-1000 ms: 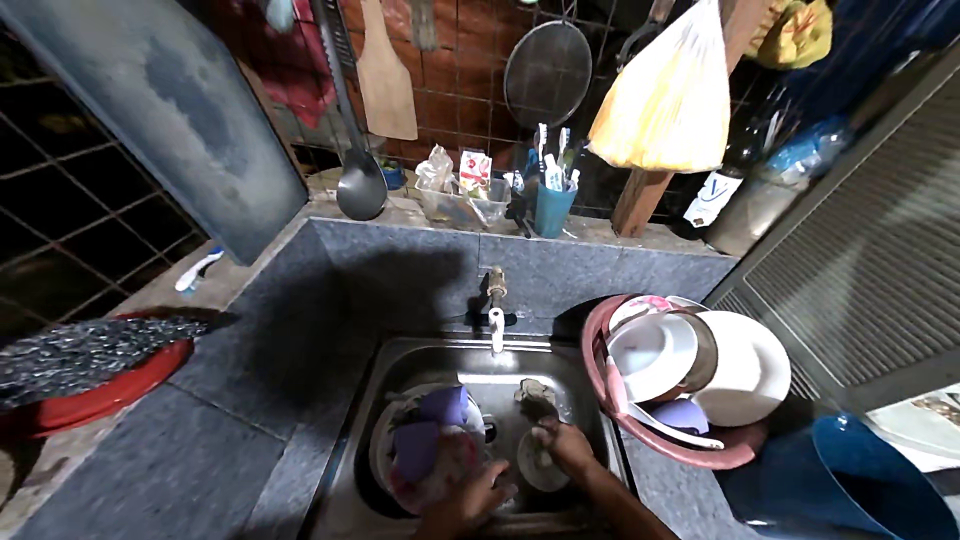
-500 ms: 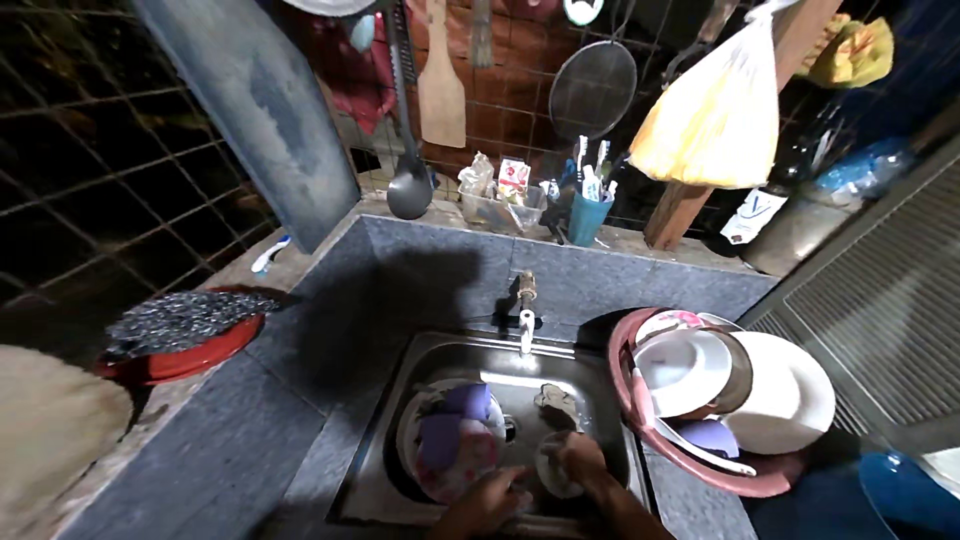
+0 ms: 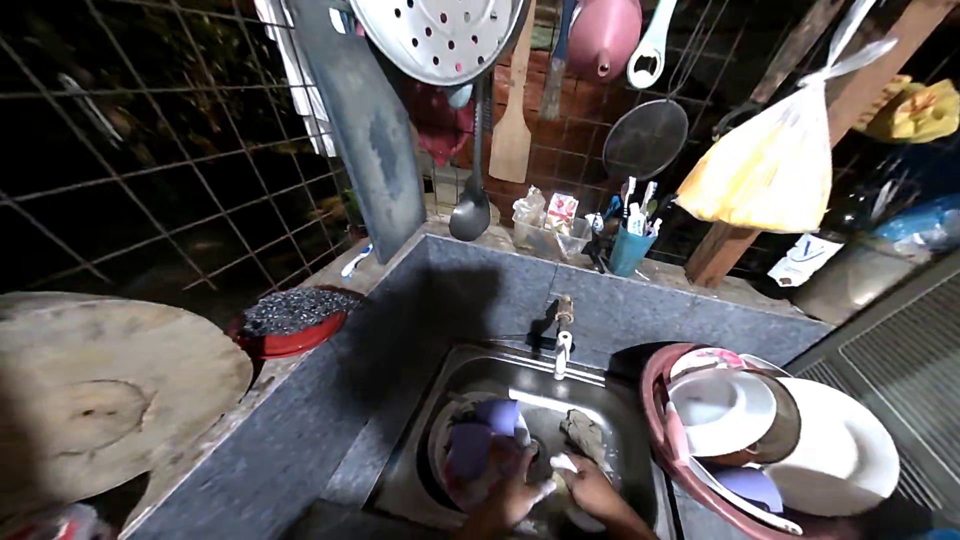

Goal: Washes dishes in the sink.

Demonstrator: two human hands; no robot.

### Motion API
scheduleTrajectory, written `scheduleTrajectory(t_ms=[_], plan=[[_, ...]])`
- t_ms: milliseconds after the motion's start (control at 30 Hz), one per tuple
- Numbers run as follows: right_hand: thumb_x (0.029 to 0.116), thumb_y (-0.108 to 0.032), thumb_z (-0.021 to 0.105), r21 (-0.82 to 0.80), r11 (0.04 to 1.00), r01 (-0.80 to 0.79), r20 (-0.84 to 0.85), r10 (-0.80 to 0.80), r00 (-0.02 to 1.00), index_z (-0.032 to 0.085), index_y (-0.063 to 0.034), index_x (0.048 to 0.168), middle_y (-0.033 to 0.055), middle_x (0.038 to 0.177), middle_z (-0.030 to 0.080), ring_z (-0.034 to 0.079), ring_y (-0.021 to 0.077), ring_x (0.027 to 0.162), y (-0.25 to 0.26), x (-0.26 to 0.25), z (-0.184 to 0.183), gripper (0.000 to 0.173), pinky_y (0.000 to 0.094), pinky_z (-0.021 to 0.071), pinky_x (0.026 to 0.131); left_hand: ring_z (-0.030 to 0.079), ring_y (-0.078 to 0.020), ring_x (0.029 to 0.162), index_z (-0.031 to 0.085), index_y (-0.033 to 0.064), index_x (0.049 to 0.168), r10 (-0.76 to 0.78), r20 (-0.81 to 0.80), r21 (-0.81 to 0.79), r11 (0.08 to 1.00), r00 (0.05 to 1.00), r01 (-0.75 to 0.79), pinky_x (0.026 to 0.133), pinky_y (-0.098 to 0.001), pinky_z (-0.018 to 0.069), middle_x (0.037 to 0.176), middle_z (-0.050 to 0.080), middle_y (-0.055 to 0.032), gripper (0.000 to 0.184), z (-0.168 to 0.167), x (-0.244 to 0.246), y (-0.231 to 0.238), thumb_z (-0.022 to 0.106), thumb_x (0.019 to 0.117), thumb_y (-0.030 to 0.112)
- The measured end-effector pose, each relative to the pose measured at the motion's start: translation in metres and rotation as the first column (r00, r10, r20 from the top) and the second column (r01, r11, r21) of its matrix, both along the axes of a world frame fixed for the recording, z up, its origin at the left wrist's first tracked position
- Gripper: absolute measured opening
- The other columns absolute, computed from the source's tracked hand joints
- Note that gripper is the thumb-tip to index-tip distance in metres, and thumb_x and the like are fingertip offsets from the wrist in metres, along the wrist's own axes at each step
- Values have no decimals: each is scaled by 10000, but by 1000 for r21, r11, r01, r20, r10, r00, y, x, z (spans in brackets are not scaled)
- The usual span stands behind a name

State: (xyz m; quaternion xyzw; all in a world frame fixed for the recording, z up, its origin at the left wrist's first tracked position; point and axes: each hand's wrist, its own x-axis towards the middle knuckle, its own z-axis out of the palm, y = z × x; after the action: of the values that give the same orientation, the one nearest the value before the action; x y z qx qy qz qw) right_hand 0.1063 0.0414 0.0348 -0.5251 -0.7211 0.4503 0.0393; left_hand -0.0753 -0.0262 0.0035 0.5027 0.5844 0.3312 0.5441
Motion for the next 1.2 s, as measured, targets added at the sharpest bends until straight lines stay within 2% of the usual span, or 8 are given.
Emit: scheduleTrajectory(t_ms=[200,333,500,667,800,933,1067,1200], plan=[[981,-95,606,334,942,-34,-103,72,992,729,-65,1247,135,1312,682,625,247,1255,-20,16,41,296,457,480,1116,640,-252,1180,568,-14,1370,63,112,20,998,992,-65,1056,-429,505,1293,643,-199,430,3,6,4,662,970,113],[976,-104,653,683,603,412,-257,-329,909,691,55,1205,254,1196,690,665,379,1139,-10,79,105,282,563,514,1017,619,-280,1216,604,-2,1328,170,-42,85,983,985,-166,1072,-455,491,1300,637,-202,440,1,-9,3,699,963,226],[934,-188,698,588,241,773,-454,-693,561,429,116,1403,344,1291,552,583,434,1135,12,171,115,620,566,477,989,580,-309,1288,393,83,1538,220,-150,19,975,964,-220,1075,-495,484,1487,511,-195,572,26,-29,-10,603,1018,196],[1065,-219,517,292,360,886,-440,-772,459,624,57,1185,153,934,603,550,200,757,45,182,94,319,424,488,712,626,-190,667,237,250,1590,189,-21,-163,968,982,-190,607,-367,557,1144,618,-173,558,43,-29,-18,442,1081,155],[1088,-381,396,35,284,958,-628,-740,242,599,-35,1104,38,814,560,541,122,643,57,165,107,402,353,497,610,670,-231,770,295,211,1573,161,17,-156,975,987,-156,676,-396,579,1227,611,-202,511,50,-27,-26,421,1088,113],[981,-277,689,168,380,910,-519,-751,409,621,71,1213,208,1088,675,664,260,923,78,166,102,424,490,548,842,695,-279,866,344,215,1555,161,63,-125,980,985,-152,710,-434,598,1344,575,-205,547,53,-28,-34,463,1054,30],[955,-158,691,181,362,914,-500,-766,403,586,77,1283,231,1203,647,647,286,1042,85,167,115,416,503,527,921,712,-280,872,347,239,1553,138,168,-112,986,976,-120,709,-436,614,1335,590,-193,591,56,-31,-39,522,1028,31],[962,-202,692,299,355,886,-519,-718,463,626,69,1193,168,1076,663,631,199,917,69,174,164,363,439,532,854,709,-271,802,325,215,1535,125,312,-100,990,942,-98,657,-413,613,1245,616,-197,611,55,-35,-42,499,993,-4]])
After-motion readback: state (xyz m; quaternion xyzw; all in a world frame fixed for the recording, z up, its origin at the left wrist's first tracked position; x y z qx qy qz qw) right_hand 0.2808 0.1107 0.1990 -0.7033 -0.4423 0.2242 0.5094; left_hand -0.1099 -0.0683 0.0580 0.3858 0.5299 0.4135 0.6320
